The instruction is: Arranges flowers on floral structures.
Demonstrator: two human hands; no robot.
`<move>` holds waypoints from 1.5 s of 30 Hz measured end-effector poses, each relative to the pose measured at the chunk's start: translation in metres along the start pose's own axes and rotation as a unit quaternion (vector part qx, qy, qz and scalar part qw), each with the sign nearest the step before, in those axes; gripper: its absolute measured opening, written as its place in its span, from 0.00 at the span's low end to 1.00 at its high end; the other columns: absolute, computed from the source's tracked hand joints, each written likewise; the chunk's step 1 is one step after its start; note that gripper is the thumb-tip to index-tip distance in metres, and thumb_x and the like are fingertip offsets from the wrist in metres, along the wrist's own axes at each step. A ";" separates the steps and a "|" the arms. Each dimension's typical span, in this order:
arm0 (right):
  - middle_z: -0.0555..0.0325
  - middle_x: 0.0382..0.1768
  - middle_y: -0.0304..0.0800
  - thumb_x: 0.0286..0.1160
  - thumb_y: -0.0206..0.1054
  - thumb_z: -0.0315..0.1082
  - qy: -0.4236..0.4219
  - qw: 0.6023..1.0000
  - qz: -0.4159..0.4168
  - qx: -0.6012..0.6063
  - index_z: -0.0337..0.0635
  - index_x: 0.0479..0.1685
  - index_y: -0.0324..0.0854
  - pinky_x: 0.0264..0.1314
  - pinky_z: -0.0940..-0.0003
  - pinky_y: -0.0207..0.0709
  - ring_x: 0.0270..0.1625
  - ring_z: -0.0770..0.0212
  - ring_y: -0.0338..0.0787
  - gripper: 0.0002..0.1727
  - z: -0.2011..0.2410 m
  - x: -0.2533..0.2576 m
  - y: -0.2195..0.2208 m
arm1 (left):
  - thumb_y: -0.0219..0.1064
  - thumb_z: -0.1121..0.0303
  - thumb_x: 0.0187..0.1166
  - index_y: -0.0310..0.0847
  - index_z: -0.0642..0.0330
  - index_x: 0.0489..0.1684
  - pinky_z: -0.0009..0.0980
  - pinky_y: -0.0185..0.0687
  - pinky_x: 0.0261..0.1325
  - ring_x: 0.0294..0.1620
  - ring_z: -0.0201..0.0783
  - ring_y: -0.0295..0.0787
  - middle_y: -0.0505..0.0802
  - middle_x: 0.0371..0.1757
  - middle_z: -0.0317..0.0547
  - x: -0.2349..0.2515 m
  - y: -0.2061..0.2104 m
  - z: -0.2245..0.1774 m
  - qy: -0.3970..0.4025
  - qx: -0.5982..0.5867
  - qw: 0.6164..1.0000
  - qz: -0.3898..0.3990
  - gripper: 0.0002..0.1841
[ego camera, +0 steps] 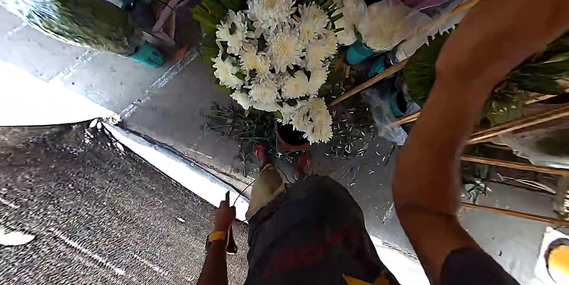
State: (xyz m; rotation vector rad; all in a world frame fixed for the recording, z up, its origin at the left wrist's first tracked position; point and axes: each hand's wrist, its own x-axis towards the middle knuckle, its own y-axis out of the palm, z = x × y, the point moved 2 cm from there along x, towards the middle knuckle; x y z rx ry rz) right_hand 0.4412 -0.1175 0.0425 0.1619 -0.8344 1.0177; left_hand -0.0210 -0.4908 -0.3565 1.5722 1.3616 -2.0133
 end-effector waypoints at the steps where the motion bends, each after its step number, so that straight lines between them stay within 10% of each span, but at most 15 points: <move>1: 0.50 0.46 0.88 0.89 0.56 0.33 0.108 0.992 0.038 0.048 0.31 0.52 0.77 0.61 0.55 0.87 0.52 0.58 0.90 0.12 -0.031 -0.041 0.003 | 0.62 0.66 0.84 0.69 0.73 0.77 0.63 0.79 0.67 0.64 0.67 0.86 0.86 0.64 0.74 -0.007 0.009 0.003 -0.001 0.017 1.000 0.006 0.26; 5: 0.44 0.65 0.86 0.85 0.64 0.43 0.479 0.870 0.105 -0.044 0.35 0.71 0.75 0.63 0.53 0.85 0.61 0.53 0.89 0.24 -0.173 -0.290 -0.011 | 0.63 0.67 0.85 0.68 0.70 0.81 0.62 0.78 0.68 0.65 0.66 0.85 0.85 0.66 0.73 -0.022 0.033 0.001 0.001 0.017 1.000 0.003 0.27; 10: 0.34 0.76 0.76 0.68 0.80 0.35 0.711 0.642 0.287 -0.009 0.31 0.82 0.65 0.79 0.47 0.73 0.76 0.43 0.79 0.41 -0.201 -0.439 0.031 | 0.62 0.68 0.85 0.72 0.69 0.78 0.63 0.78 0.67 0.64 0.64 0.85 0.85 0.67 0.70 -0.041 0.018 -0.038 0.040 0.017 0.999 -0.022 0.24; 17: 0.32 0.70 0.79 0.80 0.67 0.29 0.716 0.690 0.092 0.054 0.33 0.77 0.72 0.68 0.40 0.78 0.69 0.40 0.82 0.26 -0.226 -0.470 0.106 | 0.61 0.68 0.84 0.71 0.62 0.80 0.59 0.83 0.58 0.52 0.57 0.90 0.89 0.59 0.63 -0.069 0.009 -0.120 0.160 0.036 0.986 -0.036 0.24; 21: 0.32 0.74 0.79 0.81 0.66 0.30 0.657 0.694 0.295 -0.021 0.27 0.78 0.70 0.84 0.52 0.68 0.79 0.44 0.78 0.28 -0.163 -0.469 0.084 | 0.62 0.67 0.84 0.73 0.65 0.77 0.57 0.85 0.51 0.45 0.55 0.90 0.90 0.51 0.63 -0.074 0.024 -0.144 0.186 0.017 0.982 -0.014 0.23; 29: 0.35 0.59 0.90 0.76 0.68 0.28 0.592 0.773 0.228 0.015 0.22 0.66 0.79 0.76 0.60 0.77 0.66 0.52 0.88 0.22 -0.133 -0.462 0.044 | 0.62 0.67 0.84 0.74 0.63 0.75 0.53 0.85 0.49 0.41 0.51 0.89 0.91 0.46 0.58 -0.067 0.040 -0.176 0.219 0.001 0.976 0.011 0.22; 33: 0.30 0.69 0.82 0.80 0.64 0.27 0.639 0.747 0.176 -0.053 0.21 0.75 0.70 0.83 0.56 0.70 0.75 0.46 0.81 0.26 -0.164 -0.478 0.039 | 0.62 0.67 0.84 0.74 0.61 0.75 0.55 0.84 0.51 0.44 0.52 0.90 0.91 0.48 0.59 -0.064 0.041 -0.193 0.210 0.006 0.977 0.018 0.22; 42: 0.36 0.53 0.85 0.82 0.64 0.28 0.738 0.670 0.080 0.008 0.29 0.73 0.71 0.50 0.51 0.84 0.46 0.48 0.87 0.22 -0.179 -0.520 0.061 | 0.62 0.66 0.84 0.73 0.63 0.75 0.56 0.85 0.56 0.49 0.55 0.90 0.91 0.51 0.60 -0.041 0.053 -0.196 0.163 -0.004 0.986 0.037 0.22; 45: 0.36 0.60 0.86 0.77 0.71 0.31 0.723 0.684 0.101 -0.012 0.30 0.71 0.75 0.61 0.49 0.85 0.55 0.47 0.89 0.25 -0.174 -0.523 0.059 | 0.63 0.66 0.83 0.74 0.64 0.72 0.54 0.85 0.50 0.44 0.52 0.89 0.90 0.48 0.58 -0.028 0.053 -0.197 0.154 -0.044 0.987 0.031 0.21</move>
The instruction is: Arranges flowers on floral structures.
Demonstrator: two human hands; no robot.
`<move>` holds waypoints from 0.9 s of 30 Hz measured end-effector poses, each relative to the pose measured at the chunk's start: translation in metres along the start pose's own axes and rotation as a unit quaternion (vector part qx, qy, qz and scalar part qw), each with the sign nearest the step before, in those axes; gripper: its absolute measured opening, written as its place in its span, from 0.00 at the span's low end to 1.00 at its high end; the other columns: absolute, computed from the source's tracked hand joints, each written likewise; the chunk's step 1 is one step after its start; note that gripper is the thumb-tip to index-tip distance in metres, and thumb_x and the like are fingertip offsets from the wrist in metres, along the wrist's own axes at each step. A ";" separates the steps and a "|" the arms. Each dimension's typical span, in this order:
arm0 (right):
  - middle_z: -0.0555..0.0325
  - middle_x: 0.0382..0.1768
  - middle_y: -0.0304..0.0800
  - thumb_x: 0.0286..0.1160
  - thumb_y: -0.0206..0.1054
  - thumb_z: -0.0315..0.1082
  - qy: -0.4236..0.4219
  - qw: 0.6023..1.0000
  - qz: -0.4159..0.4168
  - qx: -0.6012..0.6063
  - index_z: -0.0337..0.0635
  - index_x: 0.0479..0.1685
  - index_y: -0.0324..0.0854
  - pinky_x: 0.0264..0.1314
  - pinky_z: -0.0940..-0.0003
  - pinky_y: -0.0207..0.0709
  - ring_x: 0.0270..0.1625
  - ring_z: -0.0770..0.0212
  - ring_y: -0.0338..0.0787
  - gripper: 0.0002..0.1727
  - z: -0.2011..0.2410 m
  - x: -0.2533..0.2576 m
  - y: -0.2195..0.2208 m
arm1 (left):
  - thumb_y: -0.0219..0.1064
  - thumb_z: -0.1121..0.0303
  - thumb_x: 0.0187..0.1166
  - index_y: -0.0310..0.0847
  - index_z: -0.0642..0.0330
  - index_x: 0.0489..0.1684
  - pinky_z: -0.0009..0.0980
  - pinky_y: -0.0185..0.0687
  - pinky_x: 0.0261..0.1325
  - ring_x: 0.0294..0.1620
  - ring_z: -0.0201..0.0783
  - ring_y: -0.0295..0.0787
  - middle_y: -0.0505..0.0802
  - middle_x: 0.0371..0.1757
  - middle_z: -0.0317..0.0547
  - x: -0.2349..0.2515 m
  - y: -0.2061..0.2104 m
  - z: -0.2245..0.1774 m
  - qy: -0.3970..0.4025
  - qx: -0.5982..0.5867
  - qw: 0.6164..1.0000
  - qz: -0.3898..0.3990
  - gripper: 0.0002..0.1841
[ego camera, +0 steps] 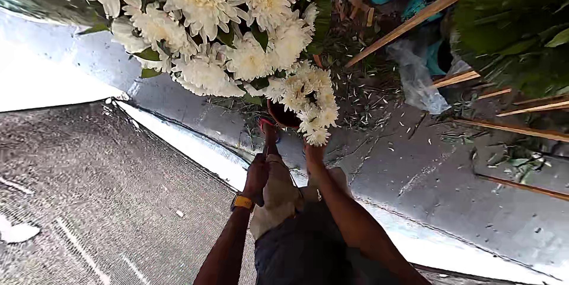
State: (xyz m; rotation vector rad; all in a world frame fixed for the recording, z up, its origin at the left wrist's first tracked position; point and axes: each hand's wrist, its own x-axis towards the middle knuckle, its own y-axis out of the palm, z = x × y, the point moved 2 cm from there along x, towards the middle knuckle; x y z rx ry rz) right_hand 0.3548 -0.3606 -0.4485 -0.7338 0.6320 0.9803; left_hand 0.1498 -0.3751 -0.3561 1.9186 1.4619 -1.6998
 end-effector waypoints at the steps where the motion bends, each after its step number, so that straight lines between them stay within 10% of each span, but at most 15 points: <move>1: 0.36 0.62 0.86 0.76 0.72 0.31 -0.012 1.000 -0.001 -0.011 0.30 0.72 0.74 0.64 0.50 0.84 0.58 0.47 0.89 0.27 -0.001 0.002 -0.002 | 0.64 0.65 0.82 0.75 0.64 0.72 0.53 0.85 0.50 0.43 0.51 0.89 0.90 0.48 0.58 0.005 -0.001 -0.003 0.000 -0.008 1.000 -0.002 0.21; 9: 0.30 0.71 0.81 0.84 0.62 0.32 -0.057 0.967 -0.006 -0.249 0.23 0.70 0.79 0.87 0.50 0.64 0.80 0.40 0.78 0.22 0.033 -0.032 -0.040 | 0.67 0.65 0.80 0.71 0.66 0.77 0.55 0.81 0.66 0.59 0.56 0.87 0.87 0.61 0.65 0.060 0.006 -0.061 0.072 -0.021 0.997 0.021 0.27; 17: 0.37 0.57 0.91 0.77 0.69 0.27 -0.122 0.986 -0.065 -0.094 0.24 0.62 0.82 0.73 0.59 0.81 0.63 0.53 0.90 0.18 0.042 -0.022 -0.054 | 0.47 0.56 0.93 0.72 0.54 0.81 0.62 0.81 0.64 0.62 0.61 0.90 0.91 0.61 0.61 0.040 0.053 -0.086 0.114 0.225 0.963 0.095 0.24; 23: 0.33 0.64 0.87 0.78 0.67 0.28 -0.089 0.959 0.037 -0.267 0.24 0.68 0.78 0.79 0.54 0.74 0.70 0.45 0.86 0.22 0.051 -0.012 -0.035 | 0.52 0.60 0.90 0.66 0.61 0.84 0.61 0.78 0.70 0.71 0.62 0.84 0.86 0.69 0.65 0.071 0.102 -0.098 0.069 0.205 0.973 0.080 0.26; 27: 0.31 0.55 0.91 0.63 0.73 0.23 -0.299 0.923 0.109 -0.217 0.20 0.53 0.87 0.73 0.50 0.80 0.61 0.42 0.91 0.18 0.058 -0.035 -0.023 | 0.57 0.70 0.90 0.67 0.74 0.80 0.41 0.63 0.84 0.82 0.51 0.71 0.77 0.79 0.65 0.056 0.078 -0.100 0.005 0.037 0.995 0.095 0.23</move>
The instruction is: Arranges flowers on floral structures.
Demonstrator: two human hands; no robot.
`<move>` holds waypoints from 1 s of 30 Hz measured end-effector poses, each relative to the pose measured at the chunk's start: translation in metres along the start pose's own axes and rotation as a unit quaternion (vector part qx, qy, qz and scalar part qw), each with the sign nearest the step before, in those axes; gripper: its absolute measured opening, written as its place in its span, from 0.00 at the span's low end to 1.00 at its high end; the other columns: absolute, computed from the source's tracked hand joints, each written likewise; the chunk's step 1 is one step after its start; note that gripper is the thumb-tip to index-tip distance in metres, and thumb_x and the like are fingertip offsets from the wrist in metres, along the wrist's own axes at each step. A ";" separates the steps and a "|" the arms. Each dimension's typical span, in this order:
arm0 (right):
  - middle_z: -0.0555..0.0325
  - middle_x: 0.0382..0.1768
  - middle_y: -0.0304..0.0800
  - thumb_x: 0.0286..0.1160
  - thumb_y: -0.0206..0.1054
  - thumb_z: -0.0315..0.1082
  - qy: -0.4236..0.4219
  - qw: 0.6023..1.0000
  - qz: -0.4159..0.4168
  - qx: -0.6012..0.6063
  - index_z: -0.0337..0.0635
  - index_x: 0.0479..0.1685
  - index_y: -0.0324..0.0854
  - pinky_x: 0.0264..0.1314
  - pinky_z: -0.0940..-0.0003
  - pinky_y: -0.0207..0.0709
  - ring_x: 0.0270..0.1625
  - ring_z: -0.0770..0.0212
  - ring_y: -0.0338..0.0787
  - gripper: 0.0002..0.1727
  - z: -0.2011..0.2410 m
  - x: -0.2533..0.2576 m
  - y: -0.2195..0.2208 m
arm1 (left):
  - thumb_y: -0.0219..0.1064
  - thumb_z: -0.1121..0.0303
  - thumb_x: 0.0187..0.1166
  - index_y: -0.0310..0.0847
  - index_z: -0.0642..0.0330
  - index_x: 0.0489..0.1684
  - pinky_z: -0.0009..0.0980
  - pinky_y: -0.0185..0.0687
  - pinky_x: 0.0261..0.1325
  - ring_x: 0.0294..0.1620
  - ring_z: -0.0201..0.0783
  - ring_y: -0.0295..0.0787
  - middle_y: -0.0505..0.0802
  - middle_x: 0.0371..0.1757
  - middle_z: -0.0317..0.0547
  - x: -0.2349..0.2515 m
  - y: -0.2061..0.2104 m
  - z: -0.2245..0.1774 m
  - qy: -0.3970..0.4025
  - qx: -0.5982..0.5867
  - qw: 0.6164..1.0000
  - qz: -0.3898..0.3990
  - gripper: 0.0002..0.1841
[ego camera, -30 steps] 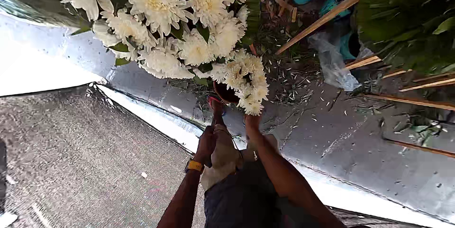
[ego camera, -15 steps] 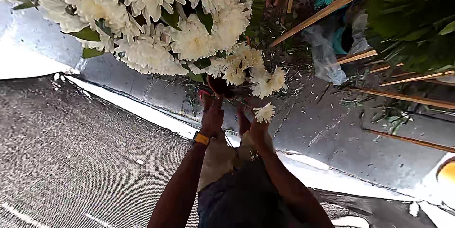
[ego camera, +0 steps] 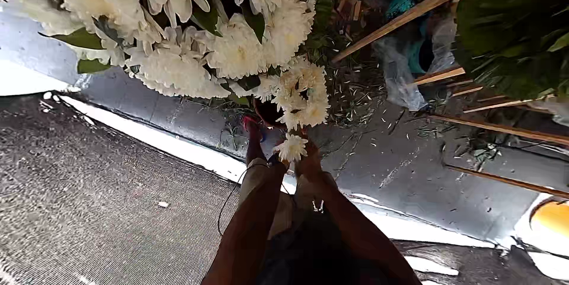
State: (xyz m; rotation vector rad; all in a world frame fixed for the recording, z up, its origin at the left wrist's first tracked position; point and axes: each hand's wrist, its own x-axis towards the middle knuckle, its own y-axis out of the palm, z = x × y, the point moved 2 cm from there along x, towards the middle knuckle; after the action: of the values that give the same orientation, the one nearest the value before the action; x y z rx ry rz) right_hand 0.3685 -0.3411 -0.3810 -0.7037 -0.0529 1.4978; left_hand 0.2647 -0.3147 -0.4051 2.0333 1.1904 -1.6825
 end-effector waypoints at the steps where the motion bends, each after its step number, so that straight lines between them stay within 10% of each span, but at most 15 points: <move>1: 0.31 0.54 0.92 0.63 0.72 0.23 -0.003 1.000 -0.010 0.021 0.19 0.52 0.86 0.72 0.52 0.80 0.60 0.44 0.92 0.18 0.018 0.000 -0.006 | 0.56 0.69 0.91 0.67 0.72 0.81 0.42 0.64 0.83 0.80 0.51 0.72 0.78 0.78 0.65 -0.003 -0.007 -0.003 -0.007 0.005 1.000 0.010 0.23; 6: 0.46 0.50 0.94 0.89 0.57 0.32 0.049 0.927 -0.042 0.369 0.31 0.60 0.81 0.60 0.53 0.90 0.50 0.54 0.95 0.14 0.080 0.020 -0.054 | 0.52 0.61 0.90 0.66 0.69 0.82 0.58 0.76 0.74 0.69 0.62 0.84 0.84 0.69 0.69 -0.015 -0.020 0.024 0.073 0.058 0.995 -0.019 0.26; 10: 0.48 0.46 0.92 0.91 0.53 0.30 0.124 0.853 0.011 0.507 0.33 0.55 0.80 0.54 0.58 0.90 0.46 0.56 0.94 0.12 0.122 0.019 -0.081 | 0.53 0.58 0.90 0.77 0.64 0.73 0.48 0.85 0.57 0.48 0.46 0.89 0.91 0.52 0.55 -0.100 -0.063 -0.008 0.239 -0.098 0.960 -0.106 0.23; 16: 0.49 0.43 0.91 0.91 0.53 0.29 0.089 0.854 0.131 0.495 0.31 0.52 0.79 0.50 0.60 0.91 0.42 0.58 0.93 0.11 0.194 0.009 -0.104 | 0.53 0.48 0.89 0.71 0.69 0.77 0.30 0.85 0.41 0.34 0.28 0.82 0.88 0.44 0.42 -0.180 -0.113 -0.049 0.364 -0.269 0.886 -0.102 0.32; 22: 0.52 0.39 0.91 0.91 0.53 0.29 0.036 0.883 0.109 0.455 0.32 0.50 0.78 0.48 0.63 0.91 0.39 0.60 0.93 0.10 0.256 0.010 -0.116 | 0.48 0.48 0.91 0.83 0.55 0.37 0.22 0.76 0.24 0.19 0.22 0.74 0.82 0.21 0.25 -0.224 -0.137 -0.037 0.400 -0.363 0.834 -0.110 0.24; 24: 0.53 0.41 0.89 0.91 0.52 0.29 0.001 0.877 0.059 0.476 0.36 0.51 0.76 0.47 0.65 0.90 0.38 0.61 0.92 0.08 0.277 0.026 -0.126 | 0.52 0.42 0.88 0.84 0.53 0.37 0.22 0.76 0.25 0.19 0.22 0.75 0.84 0.22 0.26 -0.236 -0.146 -0.025 0.420 -0.385 0.812 -0.129 0.25; 27: 0.51 0.41 0.92 0.89 0.57 0.29 -0.031 0.889 0.163 0.426 0.36 0.47 0.81 0.47 0.63 0.91 0.38 0.60 0.93 0.08 0.316 0.020 -0.123 | 0.61 0.42 0.83 0.81 0.63 0.67 0.34 0.89 0.53 0.45 0.29 0.90 0.93 0.48 0.40 -0.262 -0.177 -0.025 0.430 -0.266 0.835 -0.219 0.31; 30: 0.52 0.39 0.92 0.85 0.62 0.28 -0.049 0.889 0.262 0.372 0.34 0.45 0.84 0.47 0.65 0.89 0.38 0.62 0.92 0.07 0.351 0.001 -0.103 | 0.54 0.33 0.82 0.84 0.59 0.62 0.48 0.87 0.53 0.48 0.38 0.90 0.93 0.49 0.44 -0.280 -0.213 -0.036 0.440 -0.109 0.823 -0.343 0.35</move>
State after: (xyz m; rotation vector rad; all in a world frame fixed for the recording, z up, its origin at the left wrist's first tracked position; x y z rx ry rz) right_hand 0.3024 -0.1936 -0.0528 0.0004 0.6543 1.8842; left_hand 0.1382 -0.2752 -0.0770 2.4370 2.5018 -0.5995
